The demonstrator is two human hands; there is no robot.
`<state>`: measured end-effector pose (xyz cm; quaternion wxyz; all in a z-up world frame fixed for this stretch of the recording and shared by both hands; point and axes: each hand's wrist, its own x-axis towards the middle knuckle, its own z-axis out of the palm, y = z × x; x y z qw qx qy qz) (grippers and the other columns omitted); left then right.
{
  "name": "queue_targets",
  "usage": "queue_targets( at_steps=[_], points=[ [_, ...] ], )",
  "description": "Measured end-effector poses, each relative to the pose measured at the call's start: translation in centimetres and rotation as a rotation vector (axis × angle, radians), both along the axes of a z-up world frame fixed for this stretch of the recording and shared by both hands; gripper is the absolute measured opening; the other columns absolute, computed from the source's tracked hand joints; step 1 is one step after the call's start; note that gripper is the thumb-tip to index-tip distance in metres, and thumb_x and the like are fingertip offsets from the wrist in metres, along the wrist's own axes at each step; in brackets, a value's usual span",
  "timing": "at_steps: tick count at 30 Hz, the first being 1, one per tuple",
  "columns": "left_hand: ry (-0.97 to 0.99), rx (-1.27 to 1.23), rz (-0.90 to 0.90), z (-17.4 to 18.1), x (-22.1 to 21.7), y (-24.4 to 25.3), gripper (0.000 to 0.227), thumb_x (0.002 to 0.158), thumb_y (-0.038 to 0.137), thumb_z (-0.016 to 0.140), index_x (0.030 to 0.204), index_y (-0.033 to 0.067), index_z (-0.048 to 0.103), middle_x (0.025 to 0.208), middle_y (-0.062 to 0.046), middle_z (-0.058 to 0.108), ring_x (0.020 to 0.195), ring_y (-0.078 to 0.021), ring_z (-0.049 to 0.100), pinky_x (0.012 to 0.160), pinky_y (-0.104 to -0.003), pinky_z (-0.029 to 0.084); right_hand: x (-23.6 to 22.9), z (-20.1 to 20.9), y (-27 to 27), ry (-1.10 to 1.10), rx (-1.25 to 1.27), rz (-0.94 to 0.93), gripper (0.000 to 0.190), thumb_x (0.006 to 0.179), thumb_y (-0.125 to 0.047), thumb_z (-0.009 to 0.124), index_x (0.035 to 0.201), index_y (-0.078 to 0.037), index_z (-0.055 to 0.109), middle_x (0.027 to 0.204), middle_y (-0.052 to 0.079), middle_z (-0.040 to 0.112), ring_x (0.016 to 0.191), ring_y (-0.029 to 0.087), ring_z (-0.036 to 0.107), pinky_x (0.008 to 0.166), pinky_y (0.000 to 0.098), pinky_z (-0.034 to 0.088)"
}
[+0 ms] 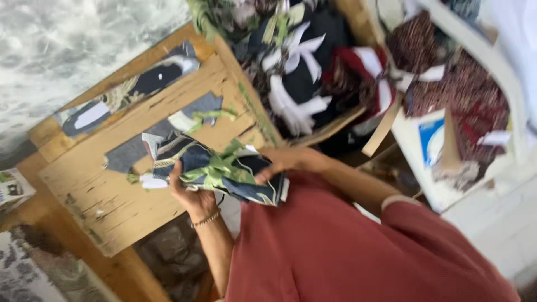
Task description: The person writes on small paper tags using a pen, then moves around the room to pick up and sort folded fabric pieces from a wooden crate. They place the fabric into a cardboard box and continue handling additional fabric bundles.
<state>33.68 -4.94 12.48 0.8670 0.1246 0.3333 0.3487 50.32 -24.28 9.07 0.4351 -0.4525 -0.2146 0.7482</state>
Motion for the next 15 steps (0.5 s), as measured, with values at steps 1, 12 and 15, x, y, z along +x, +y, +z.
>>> queue_targets(
  at_steps=[1, 12, 15],
  points=[
    [0.021, 0.015, -0.027, 0.2, 0.9, -1.2, 0.04, 0.094, 0.012, 0.065, 0.13, -0.0038, 0.059, 0.117, -0.016, 0.073, 0.104, -0.0298, 0.073, 0.093, -0.043, 0.06, 1.7, -0.3, -1.6, -0.102, 0.011, 0.031, 0.076, 0.073, -0.032, 0.088, 0.132, 0.009, 0.062, 0.116, 0.014, 0.073, 0.105, 0.023, 0.067, 0.092, 0.0356, 0.055],
    [0.126, -0.002, -0.145, -0.1, 10.9, -6.2, 0.04, 0.093, 0.002, 0.062, 0.132, -0.0029, 0.058, 0.128, -0.014, 0.067, 0.118, -0.0268, 0.066, 0.106, -0.042, 0.052, 15.1, -1.0, -14.6, -0.27, -0.132, -0.08, 0.1, 0.055, -0.039, 0.094, 0.138, 0.001, 0.055, 0.118, 0.017, 0.072, 0.106, 0.027, 0.07, 0.092, 0.0351, 0.056],
    [0.205, 0.084, -0.184, -0.5, 13.4, -7.0, 0.043, 0.093, -0.004, 0.061, 0.136, 0.0009, 0.056, 0.131, -0.012, 0.065, 0.12, -0.0249, 0.063, 0.106, -0.039, 0.05, 18.3, 1.0, -16.6, -0.339, -0.137, -0.082, 0.097, 0.055, -0.039, 0.092, 0.137, 0.001, 0.058, 0.118, 0.016, 0.073, 0.105, 0.025, 0.071, 0.089, 0.0342, 0.057]
  ],
)
